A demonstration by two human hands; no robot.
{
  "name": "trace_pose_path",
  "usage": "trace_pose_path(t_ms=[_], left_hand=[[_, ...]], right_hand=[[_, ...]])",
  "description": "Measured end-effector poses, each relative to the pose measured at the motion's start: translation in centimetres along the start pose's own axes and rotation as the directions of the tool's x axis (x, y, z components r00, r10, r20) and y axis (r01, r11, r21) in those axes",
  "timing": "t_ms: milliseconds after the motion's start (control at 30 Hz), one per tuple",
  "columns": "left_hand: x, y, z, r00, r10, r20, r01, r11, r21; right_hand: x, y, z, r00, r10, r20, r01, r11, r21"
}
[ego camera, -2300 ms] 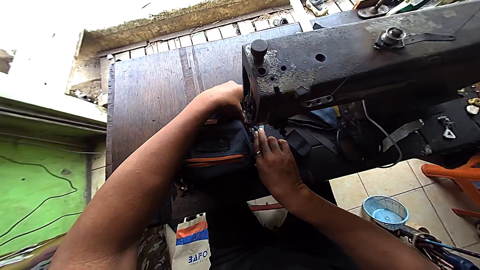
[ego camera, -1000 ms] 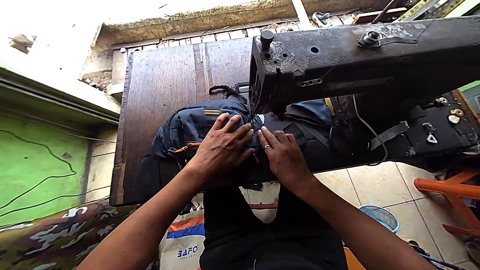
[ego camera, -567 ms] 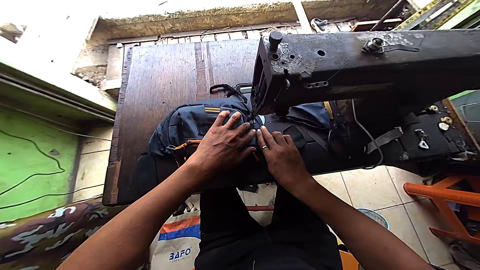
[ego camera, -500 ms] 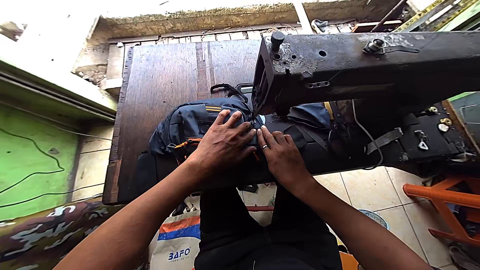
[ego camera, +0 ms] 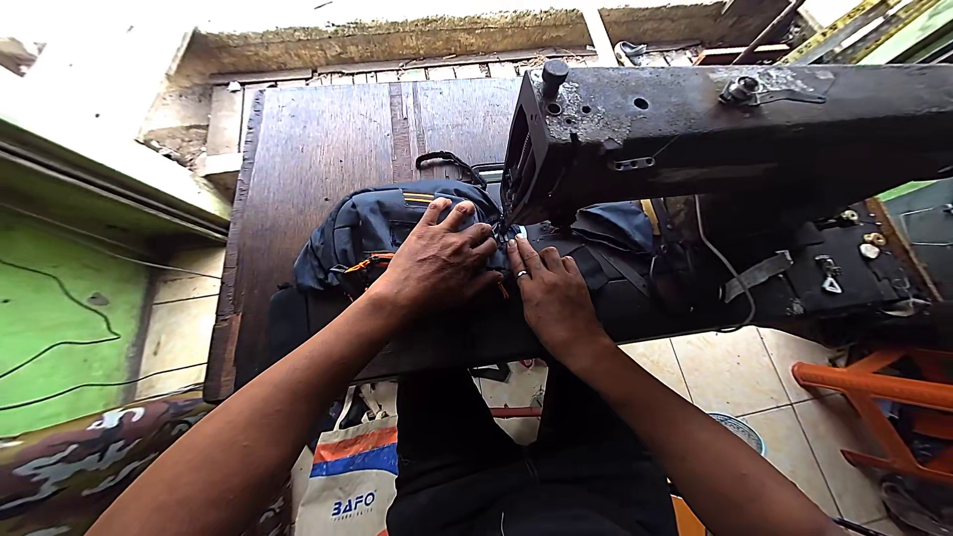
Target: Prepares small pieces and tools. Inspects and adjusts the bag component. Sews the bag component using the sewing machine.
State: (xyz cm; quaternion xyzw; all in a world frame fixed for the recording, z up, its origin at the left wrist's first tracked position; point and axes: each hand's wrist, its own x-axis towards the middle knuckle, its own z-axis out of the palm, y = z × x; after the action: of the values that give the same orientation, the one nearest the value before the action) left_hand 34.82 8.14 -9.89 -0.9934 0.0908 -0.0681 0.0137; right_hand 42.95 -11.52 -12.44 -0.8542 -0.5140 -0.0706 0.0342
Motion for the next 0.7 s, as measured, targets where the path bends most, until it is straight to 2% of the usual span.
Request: trace_pose_path(t_ms=[133, 267, 600, 700], left_hand=[[0.3, -0.4, 0.1, 1.0, -0.004, 0.007, 0.004, 1.0, 0.008], [0.6, -0.6, 0.2, 1.0, -0.019, 0.006, 0.019, 1.0, 0.009], [1.2, -0.8, 0.0, 0.998, -0.063, 0.021, 0.062, 0.998, 0.012], [1.2, -0.7, -0.1, 0.997, -0.069, 0.027, 0.068, 0.997, 0.03]], right_hand=[[0.5, -0.1, 0.0, 0.998, 0.062, -0.009, -0.061, 0.997, 0.05], [1.0, -0.6, -0.4, 0.992, 0.115, 0.044, -0.116, 0.993, 0.02], [1.5, -0.1, -0.2, 0.993, 0.097, 0.071, -0.102, 0.992, 0.072], [-1.0, 1.8, -3.3, 0.993, 0.101, -0.067, -0.084, 0.973, 0.217]])
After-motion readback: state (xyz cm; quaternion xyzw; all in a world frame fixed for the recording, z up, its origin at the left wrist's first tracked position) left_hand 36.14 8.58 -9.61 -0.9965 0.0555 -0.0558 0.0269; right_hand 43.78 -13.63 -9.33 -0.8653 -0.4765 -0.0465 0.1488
